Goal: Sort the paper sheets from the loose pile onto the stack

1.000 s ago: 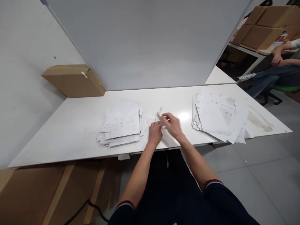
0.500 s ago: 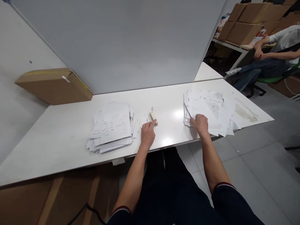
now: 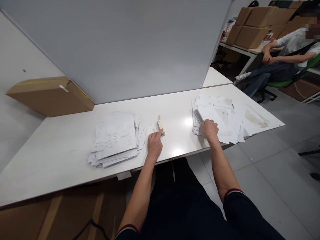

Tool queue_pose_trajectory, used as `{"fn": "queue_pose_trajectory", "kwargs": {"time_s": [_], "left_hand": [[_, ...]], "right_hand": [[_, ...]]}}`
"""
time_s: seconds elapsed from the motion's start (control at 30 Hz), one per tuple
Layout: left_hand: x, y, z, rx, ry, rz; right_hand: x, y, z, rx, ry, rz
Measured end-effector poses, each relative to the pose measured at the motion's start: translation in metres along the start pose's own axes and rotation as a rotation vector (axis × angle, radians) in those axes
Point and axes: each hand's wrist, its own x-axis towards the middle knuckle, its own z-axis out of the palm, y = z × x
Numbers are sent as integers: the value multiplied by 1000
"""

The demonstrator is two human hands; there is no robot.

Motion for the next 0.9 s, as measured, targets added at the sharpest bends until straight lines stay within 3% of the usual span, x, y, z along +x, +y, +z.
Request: {"fn": "queue_pose_trajectory", "kwargs": {"time_s": [0.13,0.27,0.37,0.47,0.6,0.7,0.9], "left_hand": [[0,0,0,-11,9,-3],[0,1,0,-42,27,-11],[-1,2,-3,-149,107,-39],[-3,3,-7,-434,173,-145],[-4,1,-11,-998,90,-398],[-4,-1,-12,-1302,-7,-498],[-3,-1,-14,-1333,101,-619]], "right_hand": [[-10,8,-12,131,63,-121],[-34,11,-25,603,140,-276],[-52,8,-31,1006,56,-290],[-65,2,-28,1228,-41,-282],[-80,-9,-11,1280,-150,-244],[-91,-15,3,1254,-195,-229],[-101,-18,14,1117,-269,-295]]}}
